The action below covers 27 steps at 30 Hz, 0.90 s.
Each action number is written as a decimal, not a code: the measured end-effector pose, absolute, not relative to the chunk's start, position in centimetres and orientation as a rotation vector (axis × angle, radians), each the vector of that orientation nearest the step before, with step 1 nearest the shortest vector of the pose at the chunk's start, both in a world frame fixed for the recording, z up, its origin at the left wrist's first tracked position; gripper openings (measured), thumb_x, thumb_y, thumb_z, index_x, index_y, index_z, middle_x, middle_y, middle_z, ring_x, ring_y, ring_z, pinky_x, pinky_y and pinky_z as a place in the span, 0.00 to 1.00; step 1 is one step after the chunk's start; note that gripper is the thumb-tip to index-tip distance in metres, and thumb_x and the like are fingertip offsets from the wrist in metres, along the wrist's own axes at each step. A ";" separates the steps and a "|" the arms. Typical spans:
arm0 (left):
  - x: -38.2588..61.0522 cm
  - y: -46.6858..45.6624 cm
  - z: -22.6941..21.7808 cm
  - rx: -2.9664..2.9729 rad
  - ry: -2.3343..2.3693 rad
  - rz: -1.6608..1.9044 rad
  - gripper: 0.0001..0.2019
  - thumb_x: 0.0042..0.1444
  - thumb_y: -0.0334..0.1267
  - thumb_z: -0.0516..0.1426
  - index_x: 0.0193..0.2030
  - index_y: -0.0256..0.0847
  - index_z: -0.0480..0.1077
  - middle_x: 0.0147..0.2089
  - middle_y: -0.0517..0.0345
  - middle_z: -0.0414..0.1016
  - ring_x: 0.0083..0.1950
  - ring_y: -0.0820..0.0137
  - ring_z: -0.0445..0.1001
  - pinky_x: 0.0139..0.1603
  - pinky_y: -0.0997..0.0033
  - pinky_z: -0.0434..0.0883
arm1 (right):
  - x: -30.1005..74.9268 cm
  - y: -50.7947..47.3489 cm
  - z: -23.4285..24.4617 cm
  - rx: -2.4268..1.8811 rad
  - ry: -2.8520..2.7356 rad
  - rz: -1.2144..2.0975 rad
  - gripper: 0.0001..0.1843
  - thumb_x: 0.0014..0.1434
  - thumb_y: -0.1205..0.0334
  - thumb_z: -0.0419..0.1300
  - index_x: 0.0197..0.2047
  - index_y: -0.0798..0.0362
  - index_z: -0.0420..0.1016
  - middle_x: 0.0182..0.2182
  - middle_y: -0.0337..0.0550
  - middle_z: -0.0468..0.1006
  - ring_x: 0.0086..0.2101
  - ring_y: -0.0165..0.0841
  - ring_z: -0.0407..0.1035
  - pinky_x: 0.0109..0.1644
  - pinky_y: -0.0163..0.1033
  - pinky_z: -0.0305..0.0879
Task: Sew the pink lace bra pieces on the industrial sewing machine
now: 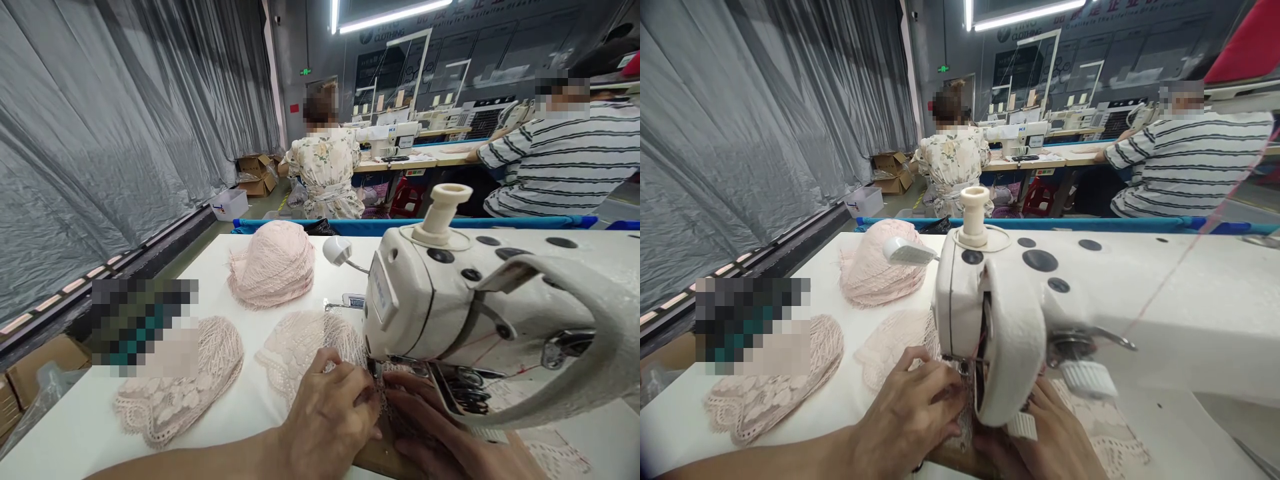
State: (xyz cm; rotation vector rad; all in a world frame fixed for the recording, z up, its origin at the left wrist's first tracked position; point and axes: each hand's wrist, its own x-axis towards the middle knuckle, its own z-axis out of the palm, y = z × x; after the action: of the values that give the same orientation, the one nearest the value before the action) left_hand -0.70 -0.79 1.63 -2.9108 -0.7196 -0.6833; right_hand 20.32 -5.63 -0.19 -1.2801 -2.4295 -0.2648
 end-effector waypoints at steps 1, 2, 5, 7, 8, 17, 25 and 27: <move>-0.7 -0.8 1.6 -2.913 -0.726 -0.687 0.08 0.56 0.38 0.61 0.31 0.36 0.69 0.38 0.61 0.73 0.38 0.74 0.70 0.45 0.66 0.62 | 20.3 -5.6 -0.3 -1.288 -2.441 -0.270 0.12 0.60 0.52 0.56 0.41 0.46 0.78 0.44 0.43 0.79 0.42 0.39 0.75 0.40 0.40 0.75; -0.7 -0.8 1.6 -2.915 -0.729 -0.699 0.09 0.56 0.39 0.61 0.31 0.36 0.69 0.38 0.60 0.73 0.38 0.74 0.71 0.46 0.66 0.61 | 20.3 -5.6 -0.4 -1.297 -2.455 -0.276 0.13 0.60 0.51 0.56 0.42 0.46 0.77 0.45 0.43 0.79 0.42 0.40 0.75 0.41 0.42 0.75; -0.7 -0.7 1.4 -2.912 -0.715 -0.763 0.11 0.56 0.42 0.60 0.31 0.36 0.69 0.38 0.60 0.73 0.38 0.73 0.71 0.46 0.66 0.61 | 20.4 -5.5 -0.6 -1.300 -2.481 -0.298 0.14 0.60 0.52 0.57 0.44 0.48 0.77 0.46 0.46 0.78 0.43 0.42 0.74 0.42 0.45 0.75; -0.6 -0.7 1.2 -2.911 -0.713 -0.776 0.11 0.56 0.43 0.60 0.32 0.36 0.69 0.38 0.59 0.73 0.38 0.73 0.71 0.46 0.66 0.61 | 20.4 -5.6 -0.6 -1.294 -2.490 -0.320 0.16 0.61 0.51 0.55 0.45 0.49 0.77 0.46 0.47 0.78 0.43 0.43 0.74 0.41 0.45 0.75; -0.6 -0.7 1.1 -2.912 -0.716 -0.769 0.12 0.56 0.43 0.61 0.32 0.36 0.69 0.38 0.59 0.73 0.38 0.73 0.71 0.46 0.66 0.61 | 20.5 -5.6 -0.6 -1.287 -2.491 -0.336 0.17 0.61 0.51 0.54 0.45 0.50 0.77 0.46 0.48 0.78 0.43 0.43 0.74 0.40 0.45 0.75; -0.6 -0.8 1.1 -2.921 -0.730 -0.747 0.11 0.55 0.43 0.61 0.32 0.35 0.69 0.39 0.60 0.73 0.39 0.73 0.71 0.44 0.66 0.62 | 20.4 -5.6 -0.5 -1.248 -2.491 -0.401 0.18 0.64 0.54 0.50 0.45 0.52 0.77 0.45 0.49 0.79 0.41 0.42 0.75 0.39 0.42 0.75; -0.5 -0.7 1.1 -2.891 -0.691 -0.748 0.16 0.51 0.47 0.63 0.32 0.35 0.69 0.37 0.60 0.73 0.38 0.73 0.70 0.44 0.66 0.62 | 20.7 -5.7 0.2 -1.254 -2.342 -0.502 0.20 0.67 0.55 0.46 0.40 0.49 0.79 0.37 0.48 0.81 0.35 0.39 0.76 0.35 0.40 0.73; -0.5 -0.7 1.2 -2.873 -0.683 -0.790 0.14 0.54 0.45 0.62 0.32 0.34 0.69 0.37 0.60 0.73 0.37 0.73 0.70 0.44 0.66 0.61 | 20.2 -5.7 0.9 -1.197 -2.310 -0.486 0.21 0.68 0.58 0.45 0.37 0.48 0.80 0.34 0.46 0.82 0.32 0.36 0.76 0.35 0.38 0.72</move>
State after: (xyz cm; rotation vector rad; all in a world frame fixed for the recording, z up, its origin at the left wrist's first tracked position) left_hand -0.46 -0.68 1.16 -2.8733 -0.6829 -0.7899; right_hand 20.19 -5.74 0.91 -1.1973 -2.3099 -0.4856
